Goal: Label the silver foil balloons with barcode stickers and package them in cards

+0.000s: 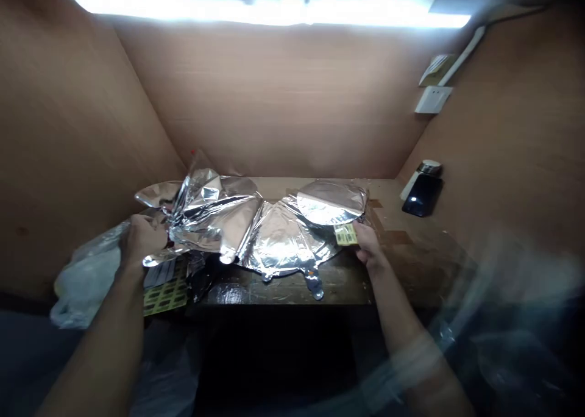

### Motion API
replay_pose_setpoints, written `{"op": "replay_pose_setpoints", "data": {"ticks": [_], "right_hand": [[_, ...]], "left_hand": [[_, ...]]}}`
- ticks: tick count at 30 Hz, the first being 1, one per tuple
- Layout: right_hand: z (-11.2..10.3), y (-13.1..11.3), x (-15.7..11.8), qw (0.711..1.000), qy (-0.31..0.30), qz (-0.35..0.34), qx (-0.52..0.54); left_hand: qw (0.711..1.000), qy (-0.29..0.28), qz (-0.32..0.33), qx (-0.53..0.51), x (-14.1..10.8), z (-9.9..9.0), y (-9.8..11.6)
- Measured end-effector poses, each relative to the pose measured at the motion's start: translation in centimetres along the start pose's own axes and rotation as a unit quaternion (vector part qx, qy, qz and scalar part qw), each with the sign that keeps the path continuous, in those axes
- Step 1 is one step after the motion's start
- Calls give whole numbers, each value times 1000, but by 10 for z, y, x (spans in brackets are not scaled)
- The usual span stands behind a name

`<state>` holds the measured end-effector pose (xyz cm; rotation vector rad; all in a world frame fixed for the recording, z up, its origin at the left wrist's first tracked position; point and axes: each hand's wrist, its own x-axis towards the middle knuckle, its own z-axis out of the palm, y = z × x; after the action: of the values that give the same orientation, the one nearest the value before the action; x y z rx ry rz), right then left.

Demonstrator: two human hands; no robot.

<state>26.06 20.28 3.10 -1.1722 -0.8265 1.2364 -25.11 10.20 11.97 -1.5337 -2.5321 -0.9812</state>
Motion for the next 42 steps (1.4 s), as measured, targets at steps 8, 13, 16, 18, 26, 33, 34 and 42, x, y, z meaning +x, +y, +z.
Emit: {"op": "replay_pose_setpoints", "data": {"ticks": [8, 13, 16, 18, 26, 33, 34, 42], "right_hand": [[9, -79, 0, 997, 18, -67, 25], [39, -48, -88, 970, -223, -18, -91], [51, -27, -132, 885, -409, -35, -222], [56, -23, -148, 855, -428, -80, -280], [63, -11, -166, 744, -305, -305, -509], [62, 20, -178, 730, -249, -445, -455], [60, 23, -180, 727, -257, -459, -441], [42, -4, -126, 912, -194, -212, -292]], "left_hand": [[927, -180, 325, 46, -69, 31, 77], [954, -233, 177, -67, -80, 41, 74], [848, -400, 103, -331, -122, 45, 94], [790, -453, 70, -408, -151, 52, 109], [822, -394, 73, -404, -189, 75, 122], [784, -423, 15, -454, -198, 71, 130], [773, -435, 2, -461, -199, 72, 127], [831, -366, 274, -316, -220, 100, 110]]}}
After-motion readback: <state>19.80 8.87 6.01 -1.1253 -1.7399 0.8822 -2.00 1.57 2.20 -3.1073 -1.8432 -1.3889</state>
